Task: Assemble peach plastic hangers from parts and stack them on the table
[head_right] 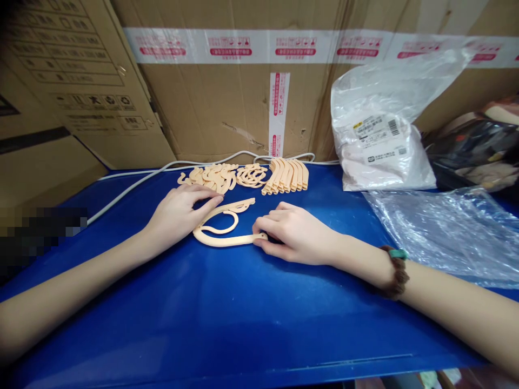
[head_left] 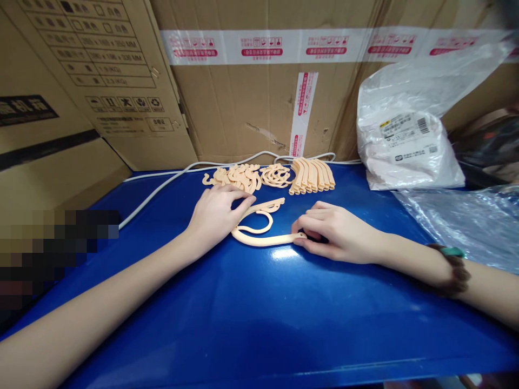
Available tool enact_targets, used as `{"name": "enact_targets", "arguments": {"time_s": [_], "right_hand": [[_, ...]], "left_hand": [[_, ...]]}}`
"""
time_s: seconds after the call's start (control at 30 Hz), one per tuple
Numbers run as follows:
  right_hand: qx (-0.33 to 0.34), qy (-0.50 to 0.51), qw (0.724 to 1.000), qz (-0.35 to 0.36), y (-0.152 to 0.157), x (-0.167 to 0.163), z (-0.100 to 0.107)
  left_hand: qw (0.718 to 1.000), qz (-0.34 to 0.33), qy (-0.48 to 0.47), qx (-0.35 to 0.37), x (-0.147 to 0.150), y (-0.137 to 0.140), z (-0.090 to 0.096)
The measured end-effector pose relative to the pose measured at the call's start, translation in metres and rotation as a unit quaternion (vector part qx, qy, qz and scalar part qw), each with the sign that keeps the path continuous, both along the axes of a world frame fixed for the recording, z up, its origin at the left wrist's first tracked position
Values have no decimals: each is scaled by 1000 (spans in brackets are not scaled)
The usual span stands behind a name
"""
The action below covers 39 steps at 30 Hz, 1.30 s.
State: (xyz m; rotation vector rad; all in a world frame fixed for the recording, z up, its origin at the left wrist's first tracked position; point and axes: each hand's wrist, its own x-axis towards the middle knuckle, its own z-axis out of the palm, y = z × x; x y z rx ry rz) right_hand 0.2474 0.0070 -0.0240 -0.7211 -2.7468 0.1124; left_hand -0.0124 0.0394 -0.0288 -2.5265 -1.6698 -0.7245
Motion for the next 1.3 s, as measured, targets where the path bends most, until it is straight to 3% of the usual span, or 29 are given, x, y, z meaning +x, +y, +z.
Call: {"name": "enact_targets", "arguments": {"time_s": [0.1,0.37,0.77,0.9,1.07,1.3], "right_hand": [[-2,-1,1000,1,1,1,-1],[-5,3,1000,2,1,1,-1],[-6,4,1000,7,3,1,-4],[-8,6,1000,10,3,2,-3],[-6,7,1000,9,2,2,-4],[3,13,1000,8,2,1,-3]], "left_hand": [[1000,9,-26,-13,1,-1,0],[975,21,-213,-68,6,-6,3],[953,1,-304,-20,8,-10,6],[897,24,-440,-31,2,-3,3],[773,69,-627,-60,-5,12,-2],[699,29,-709,-87,4,-2,7]]}}
